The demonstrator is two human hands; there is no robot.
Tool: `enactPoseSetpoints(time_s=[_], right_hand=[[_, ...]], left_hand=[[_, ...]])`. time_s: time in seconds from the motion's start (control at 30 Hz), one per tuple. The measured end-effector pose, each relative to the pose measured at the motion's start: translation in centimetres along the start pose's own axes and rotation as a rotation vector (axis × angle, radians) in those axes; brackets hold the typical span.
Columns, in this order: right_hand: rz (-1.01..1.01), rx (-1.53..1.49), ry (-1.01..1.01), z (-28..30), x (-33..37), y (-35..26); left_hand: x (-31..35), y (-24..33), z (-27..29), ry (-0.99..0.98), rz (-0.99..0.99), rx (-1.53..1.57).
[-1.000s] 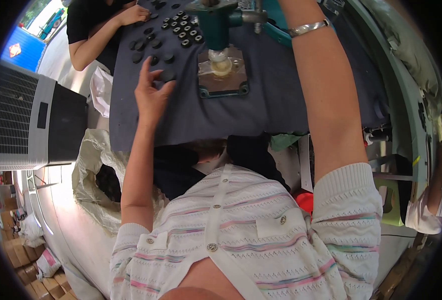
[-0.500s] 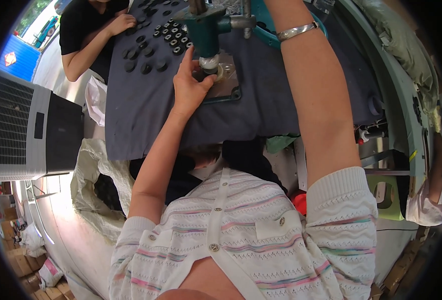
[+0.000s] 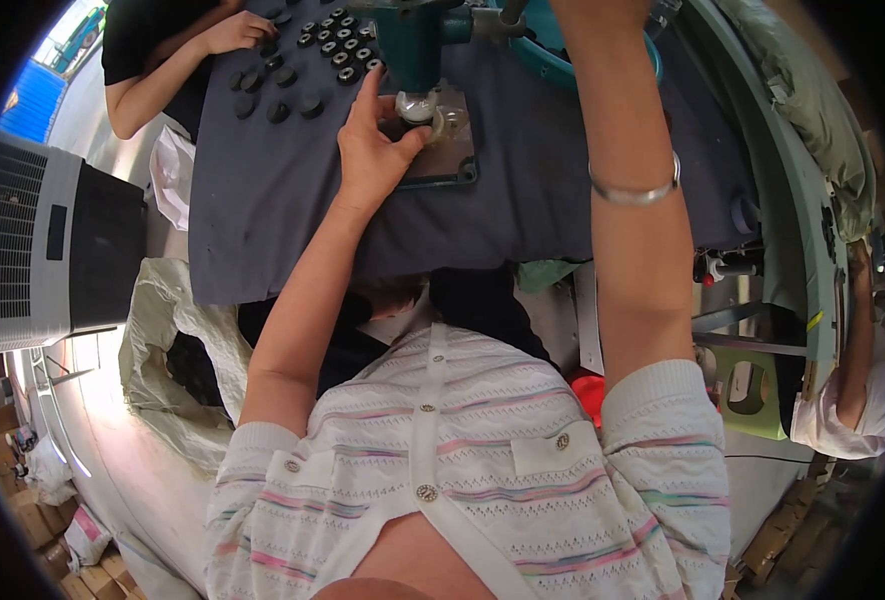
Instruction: The person assembles circular plastic components using a manual press machine.
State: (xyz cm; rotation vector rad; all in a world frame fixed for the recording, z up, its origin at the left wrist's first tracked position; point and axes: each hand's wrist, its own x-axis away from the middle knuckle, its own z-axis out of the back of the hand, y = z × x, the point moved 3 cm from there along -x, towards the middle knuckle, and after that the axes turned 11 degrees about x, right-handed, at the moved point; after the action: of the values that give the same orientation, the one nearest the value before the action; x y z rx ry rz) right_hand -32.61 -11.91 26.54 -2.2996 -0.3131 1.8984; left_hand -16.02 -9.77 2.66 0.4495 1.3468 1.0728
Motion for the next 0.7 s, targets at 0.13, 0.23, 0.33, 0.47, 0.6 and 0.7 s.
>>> enactPoseSetpoints(time_s=[0.13,0.23,0.33,0.47,0.6,0.7], right_hand=[[-0.01,0.082,0.124,1.2,4.4,-4.4],[0.045,0.118,-0.137,4.6,8.5,-6.6],[0.089,0.236,-0.165,5.5,15.9,-7.6],[0.052,0.347,-0.206,6.4,18.0,-7.7],[0.073,0.313,-0.313,5.8,15.9,-8.1],[0.075,0.311,-0.285,5.3,12.4,-8.7]], left_hand=[[-0.1,-0.3,-0.4,-0.038,0.029,0.049],[-0.3,0.2,-0.6,-0.051,-0.05,-0.005],[-0.2,0.2,0.3,-0.04,-0.08,0.019],[0.3,0.5,0.1,-0.08,-0.039,0.037],[0.1,-0.5,0.7,-0.051,-0.026,0.123],[0.0,-0.1,0.2,-0.068,-0.024,0.088]])
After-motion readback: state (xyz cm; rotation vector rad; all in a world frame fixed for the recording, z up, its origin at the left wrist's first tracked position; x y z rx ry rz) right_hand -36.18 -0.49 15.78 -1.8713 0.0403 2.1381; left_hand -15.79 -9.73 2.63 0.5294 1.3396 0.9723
